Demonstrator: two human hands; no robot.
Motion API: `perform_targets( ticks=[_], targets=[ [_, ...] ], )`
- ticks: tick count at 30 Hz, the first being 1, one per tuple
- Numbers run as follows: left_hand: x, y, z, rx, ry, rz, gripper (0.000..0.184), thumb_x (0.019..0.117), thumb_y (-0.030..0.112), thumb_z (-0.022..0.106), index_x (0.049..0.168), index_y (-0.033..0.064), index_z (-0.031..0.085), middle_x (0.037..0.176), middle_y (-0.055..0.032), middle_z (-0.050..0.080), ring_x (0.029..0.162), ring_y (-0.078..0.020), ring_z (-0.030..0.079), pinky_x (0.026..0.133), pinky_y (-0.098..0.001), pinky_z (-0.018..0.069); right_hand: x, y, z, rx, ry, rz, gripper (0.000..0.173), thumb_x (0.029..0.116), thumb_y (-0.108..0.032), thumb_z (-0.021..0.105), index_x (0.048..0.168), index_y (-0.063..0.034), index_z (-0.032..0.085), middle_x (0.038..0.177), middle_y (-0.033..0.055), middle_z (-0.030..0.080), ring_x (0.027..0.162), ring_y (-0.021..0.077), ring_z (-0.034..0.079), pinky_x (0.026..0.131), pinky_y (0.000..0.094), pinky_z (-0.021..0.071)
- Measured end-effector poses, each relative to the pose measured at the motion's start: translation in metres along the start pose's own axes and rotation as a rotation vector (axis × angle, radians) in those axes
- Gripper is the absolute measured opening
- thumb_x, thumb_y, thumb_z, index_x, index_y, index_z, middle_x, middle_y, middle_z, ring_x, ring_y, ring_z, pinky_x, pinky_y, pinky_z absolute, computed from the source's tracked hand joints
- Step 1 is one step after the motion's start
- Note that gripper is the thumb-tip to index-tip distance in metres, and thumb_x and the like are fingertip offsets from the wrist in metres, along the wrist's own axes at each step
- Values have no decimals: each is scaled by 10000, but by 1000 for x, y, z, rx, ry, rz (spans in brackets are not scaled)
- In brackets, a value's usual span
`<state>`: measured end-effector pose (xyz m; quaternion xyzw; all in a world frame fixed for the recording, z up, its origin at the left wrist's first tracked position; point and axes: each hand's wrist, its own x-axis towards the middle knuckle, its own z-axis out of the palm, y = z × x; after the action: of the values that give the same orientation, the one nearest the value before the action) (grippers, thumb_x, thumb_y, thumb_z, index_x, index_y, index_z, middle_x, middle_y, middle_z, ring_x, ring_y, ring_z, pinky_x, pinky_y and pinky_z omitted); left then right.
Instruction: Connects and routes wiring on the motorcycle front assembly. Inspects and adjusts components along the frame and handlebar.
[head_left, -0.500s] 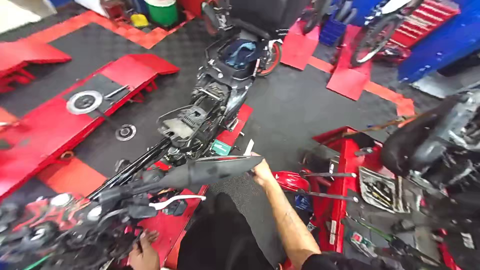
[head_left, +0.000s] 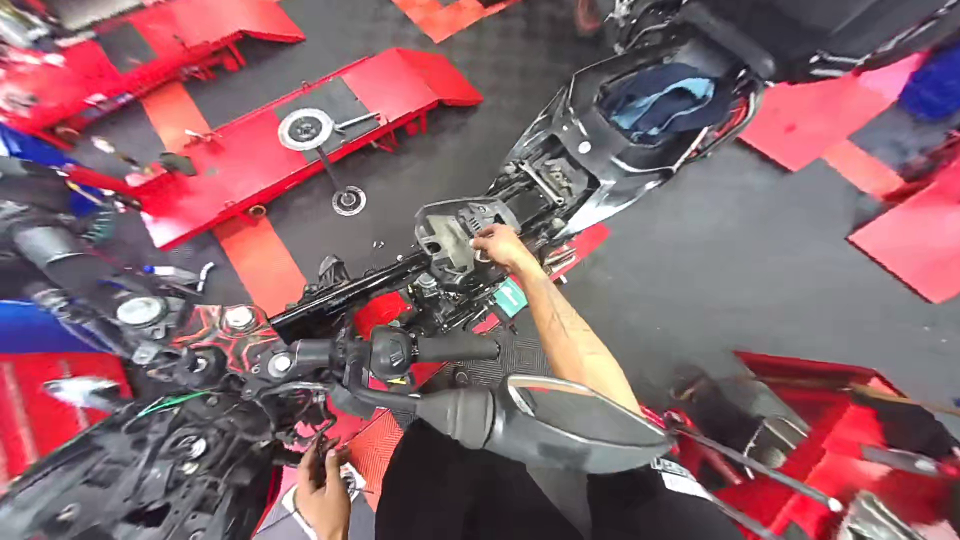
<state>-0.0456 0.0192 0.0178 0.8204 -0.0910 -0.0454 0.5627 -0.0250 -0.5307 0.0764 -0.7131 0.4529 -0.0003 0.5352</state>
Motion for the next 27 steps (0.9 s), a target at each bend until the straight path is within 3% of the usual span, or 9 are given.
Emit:
perform_targets(
  ticks=[7,10,13,17,19,21,22,24,27],
  targets=[
    [-50,-8,19,101,177,-160,635,976,80,588,1517,-88,300,1343,-229,569,909,-121,695,790,-290,609,-80,44,-16,589,-61,-207,324,1074,-257,514,1317,-75,628,1084,81,736,868,155,685,722,323,563],
    [-78,-35,28,360,-166,-136,680,958,184,640,1511,-114,379,1523,-373,396,1365,-459,493,1128,-576,424,-120,95,6,810,-133,-30,335,1086,-266,435,1294,-75,617,1017,54,732,740,108,643,572,248,504],
    [-108,-54,31,291,-430,-184,668,1011,295,623,1516,-87,408,1594,-321,342,1496,-445,338,1231,-570,283,-148,177,44,774,-161,233,295,1077,-283,477,1250,-118,649,992,24,733,742,92,642,570,247,500],
    [-85,-6,7,90,-896,-488,464,1085,256,446,1471,11,531,1587,-184,437,1499,-284,382,1259,-462,288,-180,294,92,630,-364,351,360,1114,-198,394,1323,31,578,1129,81,699,873,70,650,756,234,553],
    [-52,9,-11,181,-980,-555,413,1093,278,461,1397,47,618,1423,-137,618,1342,-239,571,1177,-476,411,-220,280,117,615,-238,495,282,1084,-197,431,1208,-24,616,970,47,699,670,57,606,566,209,515],
    [-29,28,-23,237,-991,-497,392,1088,307,453,1187,68,747,1144,-86,755,1106,-200,700,1043,-489,521,-246,232,117,505,-118,639,281,1079,-137,442,1263,-6,608,1066,99,697,813,131,664,697,278,571],
    [-20,39,-28,222,-957,-440,396,1084,321,462,1078,69,766,1045,-64,767,1008,-175,713,974,-477,545,-244,196,110,505,-140,825,320,1113,-128,383,1380,-57,544,1244,85,647,1031,167,645,928,336,535],
    [-11,59,-44,207,-783,-312,387,1081,331,480,992,95,774,975,-16,773,922,-120,714,904,-429,578,-238,244,143,692,-106,444,263,1066,-138,444,1214,5,608,1057,108,707,811,142,675,675,283,579],
    [4,68,-66,211,-387,-149,319,1055,264,508,1016,40,732,991,-63,752,941,-151,710,896,-416,588,-231,240,180,837,-172,362,241,1050,-146,483,1197,-21,629,1083,85,710,873,154,685,729,318,592]
  ],
)
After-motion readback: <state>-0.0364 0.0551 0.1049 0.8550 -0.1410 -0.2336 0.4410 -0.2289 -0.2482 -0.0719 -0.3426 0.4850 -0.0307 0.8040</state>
